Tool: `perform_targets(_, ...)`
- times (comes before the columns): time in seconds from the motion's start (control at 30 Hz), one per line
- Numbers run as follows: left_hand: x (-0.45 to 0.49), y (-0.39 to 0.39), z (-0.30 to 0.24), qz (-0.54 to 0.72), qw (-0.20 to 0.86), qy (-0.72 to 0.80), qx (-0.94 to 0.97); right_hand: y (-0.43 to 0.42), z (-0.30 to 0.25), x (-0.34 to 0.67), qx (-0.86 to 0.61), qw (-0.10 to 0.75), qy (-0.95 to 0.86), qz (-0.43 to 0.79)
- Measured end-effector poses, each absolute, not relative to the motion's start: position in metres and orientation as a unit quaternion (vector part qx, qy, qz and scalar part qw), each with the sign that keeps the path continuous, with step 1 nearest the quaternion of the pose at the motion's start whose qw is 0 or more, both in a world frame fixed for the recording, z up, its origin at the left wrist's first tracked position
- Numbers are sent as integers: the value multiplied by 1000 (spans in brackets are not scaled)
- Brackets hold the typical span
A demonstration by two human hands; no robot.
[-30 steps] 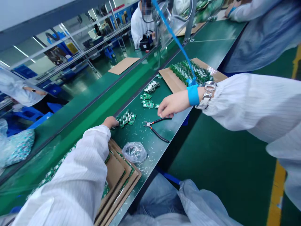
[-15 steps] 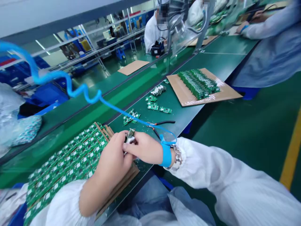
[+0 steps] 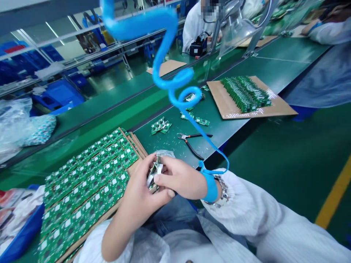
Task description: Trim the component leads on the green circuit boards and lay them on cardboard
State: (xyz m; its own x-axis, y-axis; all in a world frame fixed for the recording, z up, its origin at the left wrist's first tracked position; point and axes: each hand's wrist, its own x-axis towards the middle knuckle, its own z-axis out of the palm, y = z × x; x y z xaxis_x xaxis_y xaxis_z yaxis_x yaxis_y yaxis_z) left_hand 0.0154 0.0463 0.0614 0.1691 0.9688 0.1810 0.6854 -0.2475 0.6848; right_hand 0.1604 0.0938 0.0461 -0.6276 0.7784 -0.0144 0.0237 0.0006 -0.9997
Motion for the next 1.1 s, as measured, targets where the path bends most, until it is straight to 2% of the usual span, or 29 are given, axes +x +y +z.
perform_targets(0.2,8,36,49,375,100,588,710,87,57,155,-351,317,-663,581)
perform_targets(0.43,14,30,44,458,106,624,624,75,62,150,-386,340,-690,509)
perform_targets(0.57,20,30,49,475,183,668,544,72,64,147,-441,344,-677,477)
perform_targets(0.7,23,28,53,489,276,656,505,70,62,148,-426,343,-681,487)
perform_targets(0.87,23,29,51,492,330,656,467,64,59,146,-429,350,-698,455)
perform_targets(1.1,34,36,42,585,420,608,335,59,58,144,-443,325,-733,400)
